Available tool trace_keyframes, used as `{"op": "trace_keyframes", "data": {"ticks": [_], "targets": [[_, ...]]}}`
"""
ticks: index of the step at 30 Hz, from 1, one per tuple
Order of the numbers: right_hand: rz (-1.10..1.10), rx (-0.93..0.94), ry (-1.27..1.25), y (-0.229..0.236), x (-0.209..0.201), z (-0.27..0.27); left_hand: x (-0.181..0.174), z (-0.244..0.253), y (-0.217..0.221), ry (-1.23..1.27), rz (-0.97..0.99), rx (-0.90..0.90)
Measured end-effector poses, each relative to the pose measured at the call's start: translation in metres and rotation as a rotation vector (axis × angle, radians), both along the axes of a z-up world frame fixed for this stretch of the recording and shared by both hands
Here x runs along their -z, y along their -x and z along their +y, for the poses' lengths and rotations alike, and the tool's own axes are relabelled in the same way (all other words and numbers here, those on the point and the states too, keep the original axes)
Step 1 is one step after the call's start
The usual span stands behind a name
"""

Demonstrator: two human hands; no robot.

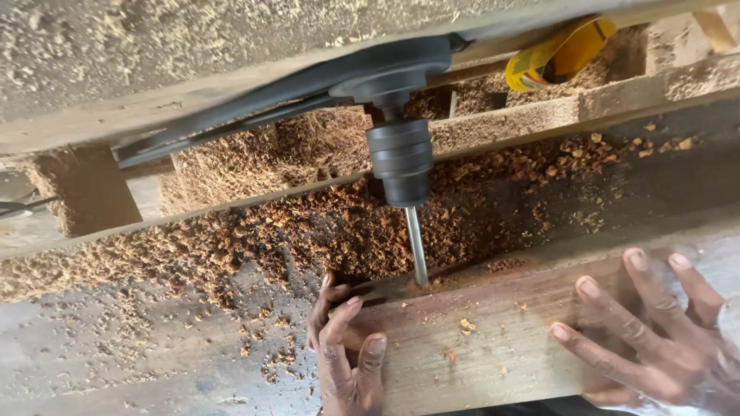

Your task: The person places a wooden plank on a drill press table and guides it under the spinning bit, drilling a series of holes along the plank. They reposition the plank between holes, brush away sawdust, and at the end lift the plank showing the drilled holes.

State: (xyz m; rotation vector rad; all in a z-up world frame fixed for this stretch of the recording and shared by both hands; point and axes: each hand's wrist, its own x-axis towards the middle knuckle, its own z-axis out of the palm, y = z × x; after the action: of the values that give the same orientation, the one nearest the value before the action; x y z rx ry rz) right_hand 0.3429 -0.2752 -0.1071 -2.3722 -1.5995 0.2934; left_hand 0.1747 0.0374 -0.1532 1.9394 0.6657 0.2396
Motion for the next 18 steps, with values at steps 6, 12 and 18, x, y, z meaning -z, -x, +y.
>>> {"op": "trace_keyframes", "data": {"ticks": [6, 12, 18], "targets": [[0.007, -0.041, -0.037, -0.007, 0.005, -0.001, 0.002, 0.004, -0.002, -0.009, 0.049, 0.013], [-0.003, -0.022, -0.04, -0.011, 0.001, 0.01, -0.004, 0.014, -0.018, -0.019, 0.016, 0.04], [0.033, 0.031, -0.06, -0.018, -0.006, 0.021, -0.001, 0.025, -0.026, -0.093, 0.019, 0.106]]}}
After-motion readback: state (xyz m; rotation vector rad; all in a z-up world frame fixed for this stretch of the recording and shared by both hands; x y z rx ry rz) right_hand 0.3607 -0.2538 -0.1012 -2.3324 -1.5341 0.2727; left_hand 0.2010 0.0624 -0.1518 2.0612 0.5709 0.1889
